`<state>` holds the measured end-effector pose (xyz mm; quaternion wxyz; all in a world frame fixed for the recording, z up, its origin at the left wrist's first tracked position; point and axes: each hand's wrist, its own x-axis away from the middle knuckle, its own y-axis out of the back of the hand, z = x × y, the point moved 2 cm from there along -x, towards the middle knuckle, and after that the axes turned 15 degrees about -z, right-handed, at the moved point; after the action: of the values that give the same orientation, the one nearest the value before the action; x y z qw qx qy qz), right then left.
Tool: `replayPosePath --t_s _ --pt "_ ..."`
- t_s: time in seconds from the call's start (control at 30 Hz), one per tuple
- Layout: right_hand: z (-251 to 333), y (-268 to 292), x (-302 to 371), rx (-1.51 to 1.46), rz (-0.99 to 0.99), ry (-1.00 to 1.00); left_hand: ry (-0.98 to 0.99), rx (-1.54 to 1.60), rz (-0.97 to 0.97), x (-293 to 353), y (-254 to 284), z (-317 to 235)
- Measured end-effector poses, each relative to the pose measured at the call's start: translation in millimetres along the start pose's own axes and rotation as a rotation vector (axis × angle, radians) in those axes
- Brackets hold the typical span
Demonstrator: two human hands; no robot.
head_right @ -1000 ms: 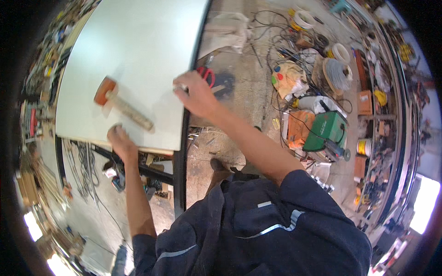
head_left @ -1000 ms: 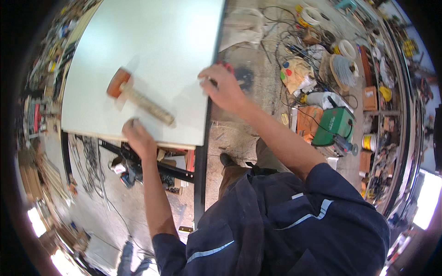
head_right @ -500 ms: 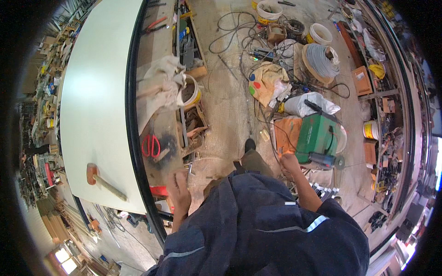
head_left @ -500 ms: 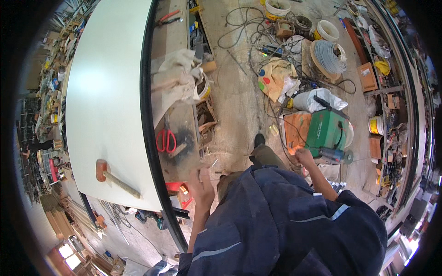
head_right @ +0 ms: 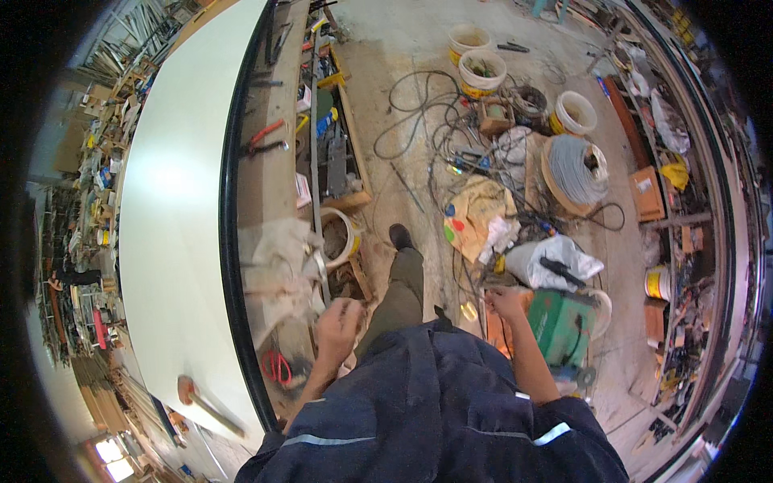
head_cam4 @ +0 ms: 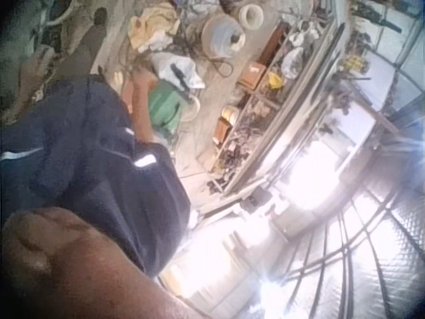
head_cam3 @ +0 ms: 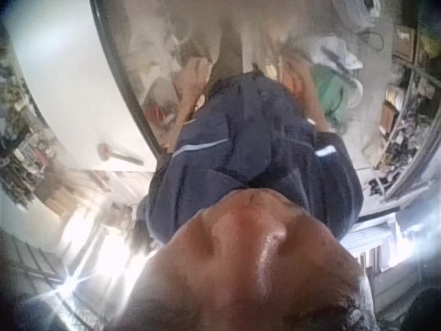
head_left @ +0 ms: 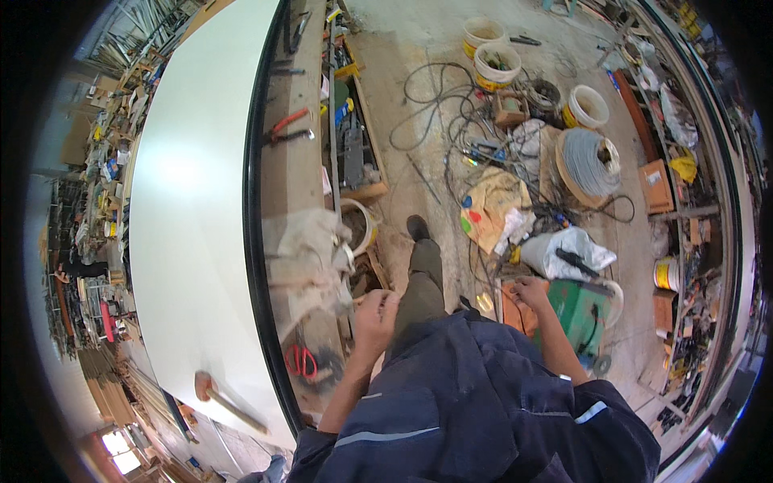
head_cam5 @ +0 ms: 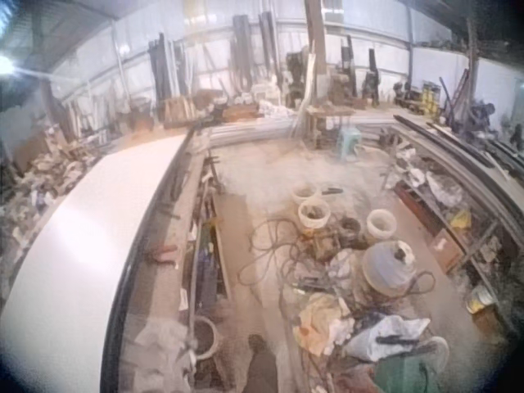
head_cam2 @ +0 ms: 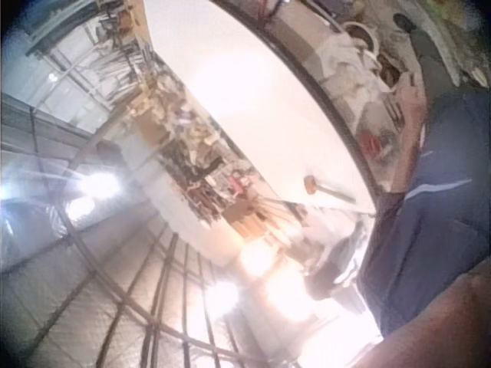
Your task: The person assembles a metal frame and attaches a large white panel to it. They use a nail gun to secure the frame, then position and align the panel with assistance from another person.
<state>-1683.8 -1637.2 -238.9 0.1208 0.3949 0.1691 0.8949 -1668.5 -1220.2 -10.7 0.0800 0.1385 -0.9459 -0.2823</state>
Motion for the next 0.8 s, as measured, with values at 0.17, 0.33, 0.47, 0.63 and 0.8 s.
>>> replayPosePath --t_s 0.17,0.33,0.47,0.63,0.8 --pt "61.6 7.5 -82.7 0.095 -0.086 0.194 -0.092 0.048 0.090 -147.1 -44.5 -4.3" --pt "137.2 17.3 -131.9 -0.171 -0.041 -0.184 -0.132 0.070 0.081 -302.4 -46.1 -36.2" --pt "175.4 16.3 -187.4 -0.560 0.234 -0.265 -0.092 0.137 0.028 -427.0 -40.6 -82.6" --pt "284.6 -25.0 -236.0 0.055 0.099 0.125 -0.045 0.170 -0.104 -550.1 -56.1 -85.8" --pt "324.2 -26.7 -399.8 -0.475 0.366 -0.367 0.058 0.063 -0.181 -643.6 -77.6 -90.1"
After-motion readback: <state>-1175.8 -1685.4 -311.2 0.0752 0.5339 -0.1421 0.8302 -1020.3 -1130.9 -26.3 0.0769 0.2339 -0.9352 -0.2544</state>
